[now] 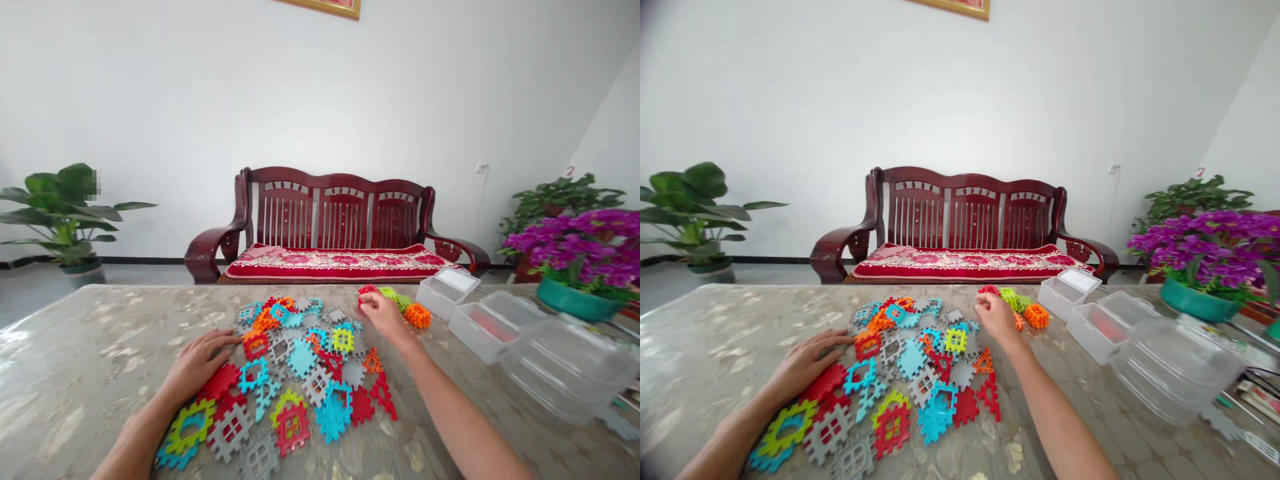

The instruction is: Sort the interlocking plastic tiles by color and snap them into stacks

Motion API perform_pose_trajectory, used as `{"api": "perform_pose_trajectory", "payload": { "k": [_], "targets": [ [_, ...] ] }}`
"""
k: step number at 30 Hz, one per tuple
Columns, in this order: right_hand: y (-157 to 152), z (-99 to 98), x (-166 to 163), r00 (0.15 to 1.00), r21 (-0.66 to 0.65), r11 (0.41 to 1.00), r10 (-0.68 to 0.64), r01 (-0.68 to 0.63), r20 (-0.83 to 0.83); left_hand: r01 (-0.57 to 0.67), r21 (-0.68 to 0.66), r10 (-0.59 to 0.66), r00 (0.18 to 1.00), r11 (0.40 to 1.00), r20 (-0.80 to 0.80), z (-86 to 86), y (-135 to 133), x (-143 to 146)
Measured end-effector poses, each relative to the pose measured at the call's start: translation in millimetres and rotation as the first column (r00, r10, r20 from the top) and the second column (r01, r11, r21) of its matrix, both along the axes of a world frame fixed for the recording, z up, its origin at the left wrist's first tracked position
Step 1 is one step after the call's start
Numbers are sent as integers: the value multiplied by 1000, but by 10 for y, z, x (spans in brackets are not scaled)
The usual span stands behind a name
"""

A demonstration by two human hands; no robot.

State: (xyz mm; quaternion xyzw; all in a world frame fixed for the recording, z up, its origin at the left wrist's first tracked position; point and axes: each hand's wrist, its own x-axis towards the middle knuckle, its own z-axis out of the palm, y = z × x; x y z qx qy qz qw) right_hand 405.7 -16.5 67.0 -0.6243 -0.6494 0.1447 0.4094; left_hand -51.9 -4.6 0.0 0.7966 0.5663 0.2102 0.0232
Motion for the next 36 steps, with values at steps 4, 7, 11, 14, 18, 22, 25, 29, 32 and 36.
{"api": "perform_pose_trajectory", "payload": {
  "k": [4, 7, 11, 14, 18, 22, 25, 29, 32, 36],
  "targets": [
    [226, 86, 710, 988, 24, 994, -107, 105, 115, 9, 40, -9, 1000, 999, 7, -46, 29, -37],
    [374, 114, 1018, 980, -29, 997, -63, 70, 190, 19, 65, -19, 1000, 998, 5, -89, 58, -69],
    [561, 75, 1134, 967, -97, 995, -6, 32, 255, 33, 69, -32, 999, 997, -11, -125, 84, -97],
    [681, 2, 1170, 963, -120, 992, 7, 26, 270, 29, 67, -28, 1000, 997, -7, -126, 82, -103],
    [772, -107, 1226, 970, -125, 992, 11, 21, 244, 15, 56, -14, 1000, 998, -17, -110, 65, -101],
    [809, -135, 1269, 982, -105, 994, 8, 12, 189, 18, 40, -17, 1000, 999, -26, -108, 63, -107],
    [826, -92, 1353, 995, -81, 996, -24, 32, 100, 20, 57, -19, 1000, 998, -18, -124, 72, -117],
    [808, -58, 1555, 993, -88, 991, -104, 99, -47, 13, 59, -13, 1000, 998, -15, -146, 82, -134],
    [765, -96, 1672, 984, -142, 981, -146, 131, -99, 10, 53, -9, 1000, 999, -20, -153, 86, -145],
    [731, -166, 1698, 978, -212, 970, -152, 119, -146, 14, 54, -13, 1000, 998, -17, -149, 89, -153]
  ]
}}
